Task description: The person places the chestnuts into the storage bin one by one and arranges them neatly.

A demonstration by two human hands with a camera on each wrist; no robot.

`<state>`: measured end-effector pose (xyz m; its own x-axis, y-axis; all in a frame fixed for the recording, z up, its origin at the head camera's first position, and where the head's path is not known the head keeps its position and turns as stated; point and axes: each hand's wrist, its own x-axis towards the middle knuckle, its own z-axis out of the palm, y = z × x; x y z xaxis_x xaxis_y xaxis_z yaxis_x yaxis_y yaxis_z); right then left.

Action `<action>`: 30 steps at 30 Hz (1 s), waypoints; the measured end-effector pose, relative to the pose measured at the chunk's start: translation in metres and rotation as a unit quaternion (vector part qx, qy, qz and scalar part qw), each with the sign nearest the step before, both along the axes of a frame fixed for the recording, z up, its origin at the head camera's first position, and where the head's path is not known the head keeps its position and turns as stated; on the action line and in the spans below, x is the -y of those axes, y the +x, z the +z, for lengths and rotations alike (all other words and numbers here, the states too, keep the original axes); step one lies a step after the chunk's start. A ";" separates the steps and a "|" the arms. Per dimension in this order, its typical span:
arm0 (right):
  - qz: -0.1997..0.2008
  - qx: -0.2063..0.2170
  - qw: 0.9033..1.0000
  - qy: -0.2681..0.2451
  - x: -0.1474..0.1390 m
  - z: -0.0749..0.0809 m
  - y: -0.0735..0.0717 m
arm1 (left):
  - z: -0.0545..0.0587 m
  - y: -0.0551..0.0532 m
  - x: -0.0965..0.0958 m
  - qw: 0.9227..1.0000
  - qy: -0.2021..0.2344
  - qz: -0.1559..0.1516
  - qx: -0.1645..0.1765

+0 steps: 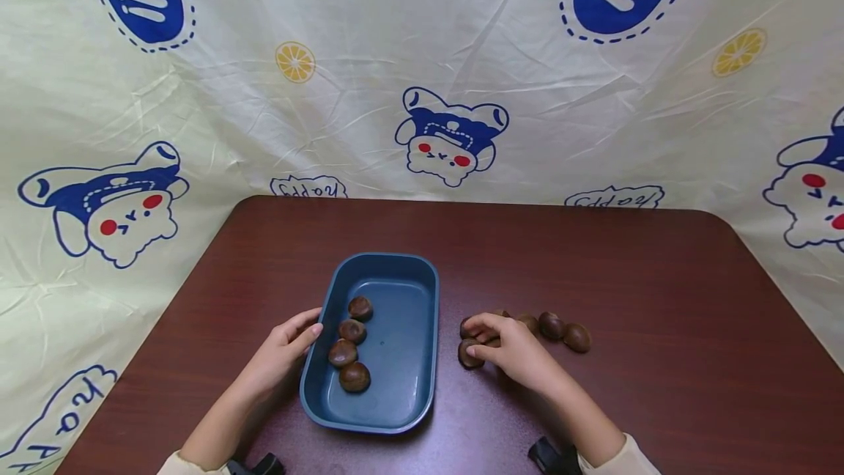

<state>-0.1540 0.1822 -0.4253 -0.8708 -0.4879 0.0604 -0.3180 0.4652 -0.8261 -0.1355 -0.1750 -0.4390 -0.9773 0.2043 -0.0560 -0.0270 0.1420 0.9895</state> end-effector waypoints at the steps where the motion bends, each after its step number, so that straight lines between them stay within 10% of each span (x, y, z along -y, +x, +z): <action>1: 0.004 -0.004 1.000 0.005 0.000 -0.001 0.000 | 0.000 0.000 0.000 1.000 -0.001 0.001 0.000; 10: 0.013 -0.013 0.998 0.063 -0.001 -0.008 0.002 | 0.001 0.000 0.000 1.000 -0.007 0.003 0.001; 30: -0.031 -0.003 0.999 0.024 -0.002 0.000 -0.002 | 0.001 0.001 0.000 1.000 -0.004 0.002 0.004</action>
<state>-0.1557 0.1843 -0.4252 -0.8996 -0.4347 0.0426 -0.2910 0.5238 -0.8006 -0.1348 -0.1752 -0.4383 -0.9775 0.2006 -0.0656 -0.0355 0.1501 0.9880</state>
